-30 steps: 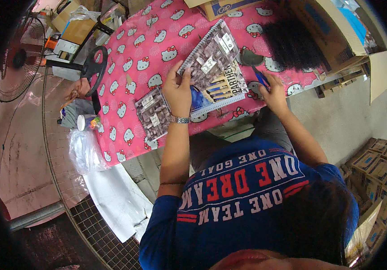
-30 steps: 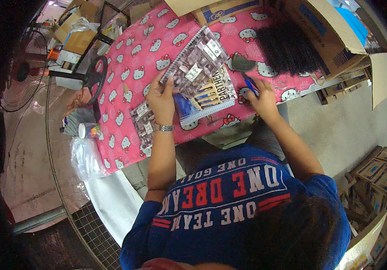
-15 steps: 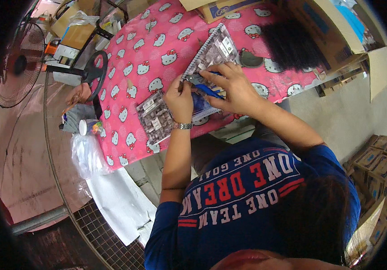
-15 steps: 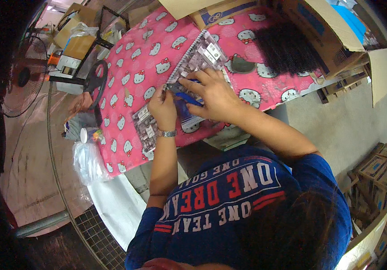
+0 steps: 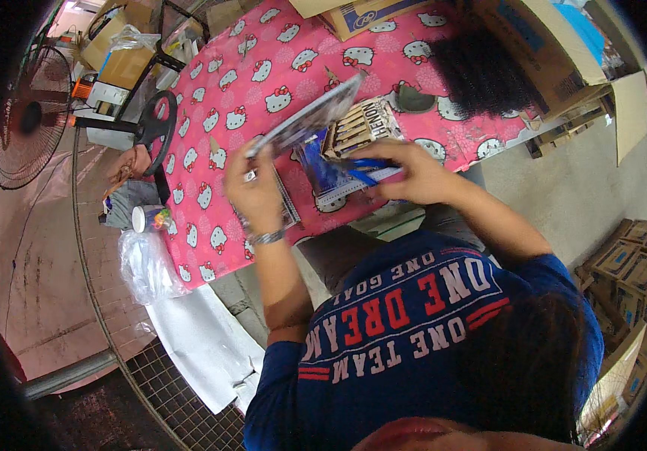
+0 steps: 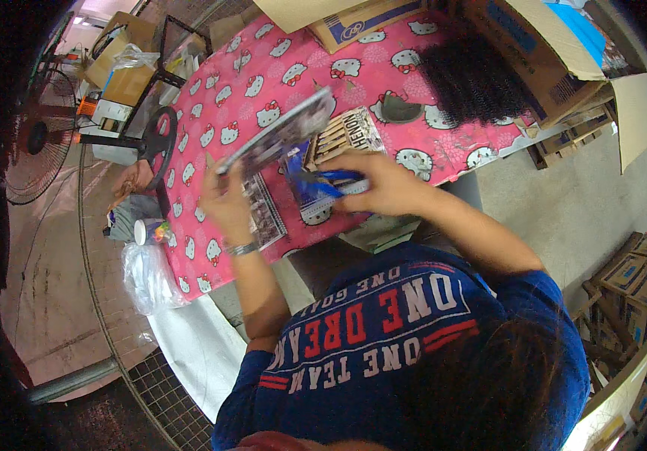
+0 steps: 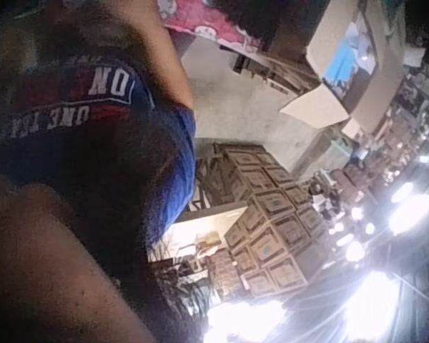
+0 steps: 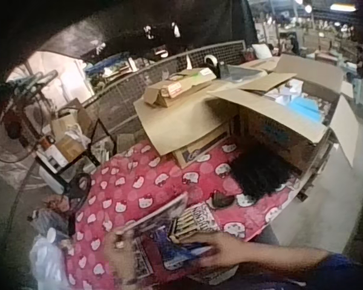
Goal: The person places items into small spiral-bound booklets by hand, turning the pages to insert various pieces of paper and a small packet.
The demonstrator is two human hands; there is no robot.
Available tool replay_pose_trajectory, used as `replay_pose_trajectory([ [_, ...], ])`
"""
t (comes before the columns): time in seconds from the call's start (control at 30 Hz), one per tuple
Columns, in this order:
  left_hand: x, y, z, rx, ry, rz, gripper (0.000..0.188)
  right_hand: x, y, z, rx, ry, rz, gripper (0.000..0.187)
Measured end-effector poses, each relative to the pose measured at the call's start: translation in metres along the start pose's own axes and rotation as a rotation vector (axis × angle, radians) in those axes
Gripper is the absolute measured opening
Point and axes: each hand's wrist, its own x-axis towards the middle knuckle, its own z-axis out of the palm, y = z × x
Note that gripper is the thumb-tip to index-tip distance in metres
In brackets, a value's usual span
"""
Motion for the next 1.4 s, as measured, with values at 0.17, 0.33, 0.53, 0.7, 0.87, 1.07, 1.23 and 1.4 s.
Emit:
replay_pose_trajectory([
  [0.17, 0.048, -0.006, -0.075, 0.311, -0.194, 0.187, 0.010, -0.062, 0.058, -0.053, -0.398, 0.187, 0.373, 0.055],
  [0.33, 0.035, -0.107, -0.030, 0.706, -0.514, -0.042, 0.019, -0.086, 0.115, -0.058, -0.916, -0.053, 0.462, 0.067],
  [0.53, -0.031, -0.213, -0.032, 0.784, -0.655, -0.337, 0.054, -0.046, 0.121, -0.121, -0.973, 0.248, 0.411, 0.043],
  [0.7, -0.080, -0.245, -0.064, 0.545, -0.611, -0.521, 0.066, -0.048, 0.166, -0.227, -1.437, 0.584, 0.553, 0.042],
  [0.87, -0.092, -0.237, -0.070, 0.444, -0.506, -0.556, 0.064, -0.040, 0.198, -0.221, -1.538, 0.500, 0.732, 0.039],
  [1.07, -0.085, -0.236, -0.067, 0.458, -0.517, -0.566, 0.063, -0.047, 0.220, -0.251, -1.495, 0.491, 0.656, 0.021],
  [1.23, -0.080, -0.226, -0.077, 0.390, -0.524, -0.578, 0.060, -0.046, 0.210, -0.249, -1.545, 0.306, 0.540, 0.021],
  [1.4, -0.049, -0.129, -0.004, 0.707, -0.374, -0.036, 0.054, -0.039, 0.178, -0.254, -1.373, 0.613, 0.461, 0.031],
])
